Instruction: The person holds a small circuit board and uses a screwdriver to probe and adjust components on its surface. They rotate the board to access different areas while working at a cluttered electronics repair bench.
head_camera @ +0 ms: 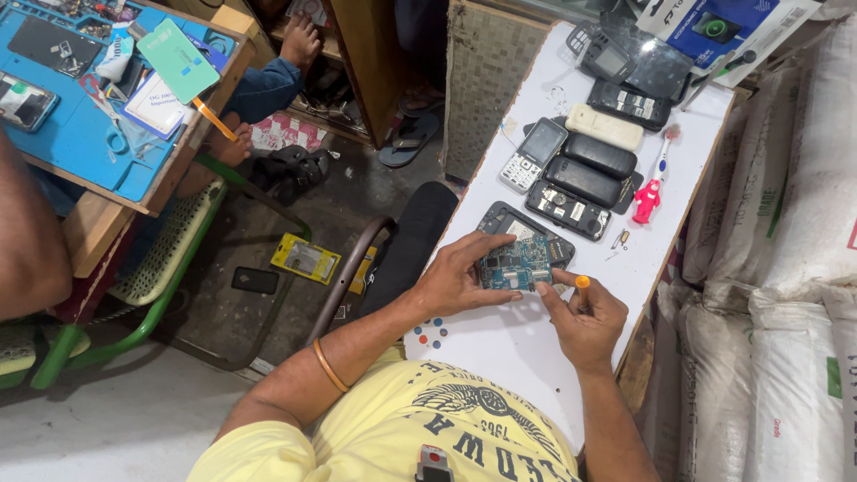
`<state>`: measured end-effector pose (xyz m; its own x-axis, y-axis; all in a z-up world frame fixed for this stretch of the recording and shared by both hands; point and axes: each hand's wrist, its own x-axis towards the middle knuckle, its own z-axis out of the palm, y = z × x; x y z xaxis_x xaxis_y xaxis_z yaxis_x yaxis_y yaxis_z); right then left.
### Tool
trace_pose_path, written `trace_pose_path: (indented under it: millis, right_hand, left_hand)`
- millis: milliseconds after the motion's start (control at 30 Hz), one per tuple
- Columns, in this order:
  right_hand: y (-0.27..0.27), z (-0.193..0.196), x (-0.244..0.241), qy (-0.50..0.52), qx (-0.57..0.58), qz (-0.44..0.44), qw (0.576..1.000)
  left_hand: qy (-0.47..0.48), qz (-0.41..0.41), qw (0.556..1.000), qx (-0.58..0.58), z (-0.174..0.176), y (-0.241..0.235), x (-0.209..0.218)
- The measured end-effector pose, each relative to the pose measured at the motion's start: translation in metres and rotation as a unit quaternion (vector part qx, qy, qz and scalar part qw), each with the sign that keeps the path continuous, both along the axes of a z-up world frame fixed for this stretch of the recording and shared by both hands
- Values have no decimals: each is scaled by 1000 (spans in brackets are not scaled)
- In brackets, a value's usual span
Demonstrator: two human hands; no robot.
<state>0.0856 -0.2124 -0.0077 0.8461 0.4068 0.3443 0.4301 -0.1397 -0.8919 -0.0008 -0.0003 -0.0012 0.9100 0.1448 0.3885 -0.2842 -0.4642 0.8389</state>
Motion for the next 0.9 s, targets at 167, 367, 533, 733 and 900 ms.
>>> trace_pose_path:
  millis: [167, 367, 533, 733, 900]
  right_hand:
    - [1, 0, -3, 17, 13, -3, 1000]
    - [-3, -5, -5, -32, 8, 15, 999]
    - [-3, -10, -3, -35, 41, 32, 998]
    - [-4, -12, -1, -30, 45, 38, 998]
    - [-3, -4, 0, -35, -5, 52, 998]
  left_hand:
    - [89, -2, 996, -20, -1, 1, 0]
    - [65, -10, 998, -6, -6, 2, -1]
    - [79, -11, 997, -12, -3, 2, 0]
    - [68, -24, 997, -17, -4, 2, 0]
    - [56, -25, 998, -22, -5, 3, 0]
